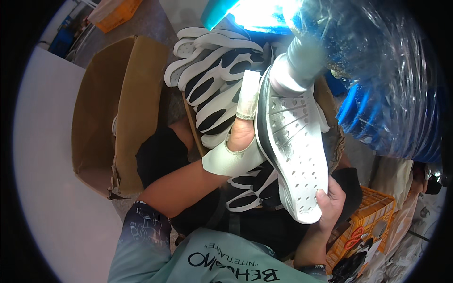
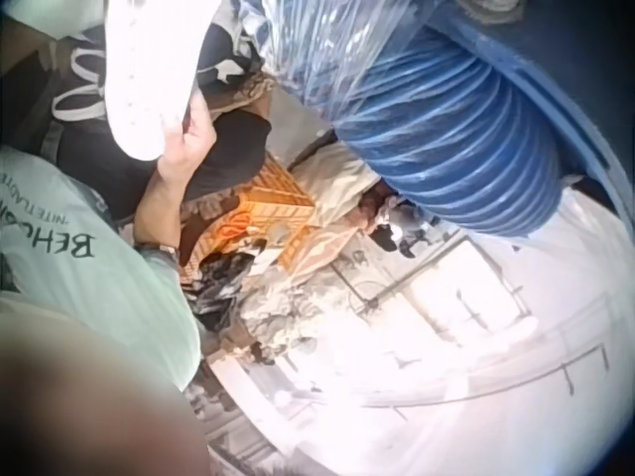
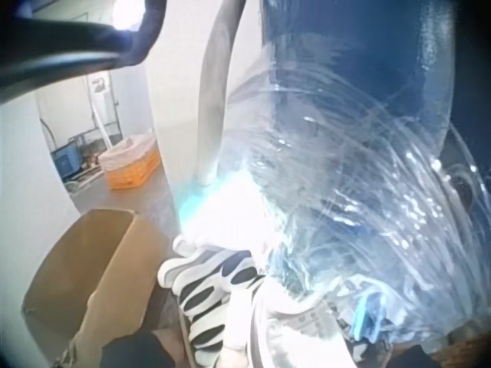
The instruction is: The person sits on the floor and repeatedly picks up white shoe soles from a cardboard box. They turn each sole over to view the bottom, then place it back into the box. The person continues this cycle for multiple soles throughout the clip.
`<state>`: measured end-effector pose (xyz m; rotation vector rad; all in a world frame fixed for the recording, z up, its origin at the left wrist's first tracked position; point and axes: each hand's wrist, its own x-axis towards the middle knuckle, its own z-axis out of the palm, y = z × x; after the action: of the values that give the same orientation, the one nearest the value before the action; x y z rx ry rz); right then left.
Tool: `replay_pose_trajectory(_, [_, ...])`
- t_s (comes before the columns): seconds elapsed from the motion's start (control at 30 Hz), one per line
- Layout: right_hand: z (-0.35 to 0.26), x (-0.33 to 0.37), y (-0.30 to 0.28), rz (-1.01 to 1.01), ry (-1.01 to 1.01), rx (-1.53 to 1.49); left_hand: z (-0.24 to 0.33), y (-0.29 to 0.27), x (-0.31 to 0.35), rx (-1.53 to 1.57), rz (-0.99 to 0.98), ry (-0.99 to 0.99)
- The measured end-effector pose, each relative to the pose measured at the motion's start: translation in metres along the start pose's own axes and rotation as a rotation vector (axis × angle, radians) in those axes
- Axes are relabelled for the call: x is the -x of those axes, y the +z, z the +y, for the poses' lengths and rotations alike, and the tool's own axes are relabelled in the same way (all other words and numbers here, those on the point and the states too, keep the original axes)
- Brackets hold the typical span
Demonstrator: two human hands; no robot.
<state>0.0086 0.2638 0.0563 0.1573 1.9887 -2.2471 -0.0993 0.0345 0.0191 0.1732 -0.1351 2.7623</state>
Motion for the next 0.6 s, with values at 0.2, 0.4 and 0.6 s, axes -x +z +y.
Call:
replay_pose_trajectory(0.2, [0.003,-0.008,0.007,0.007,-0.011,-0.035,0.003,0.0,-0.018,-0.084,-0.039,0.096])
replay_pose_trajectory(0.4, [0.0,-0.032,0.023,0.001,-0.051,-0.075,0.015,0.004,-0.041,-0.241,-0.107,0.202])
replay_pose_trajectory(0.6, [-0.013,-0.068,0.057,-0.019,-0.055,-0.16,0.036,-0.002,-0.045,-0.216,0.018,0.212])
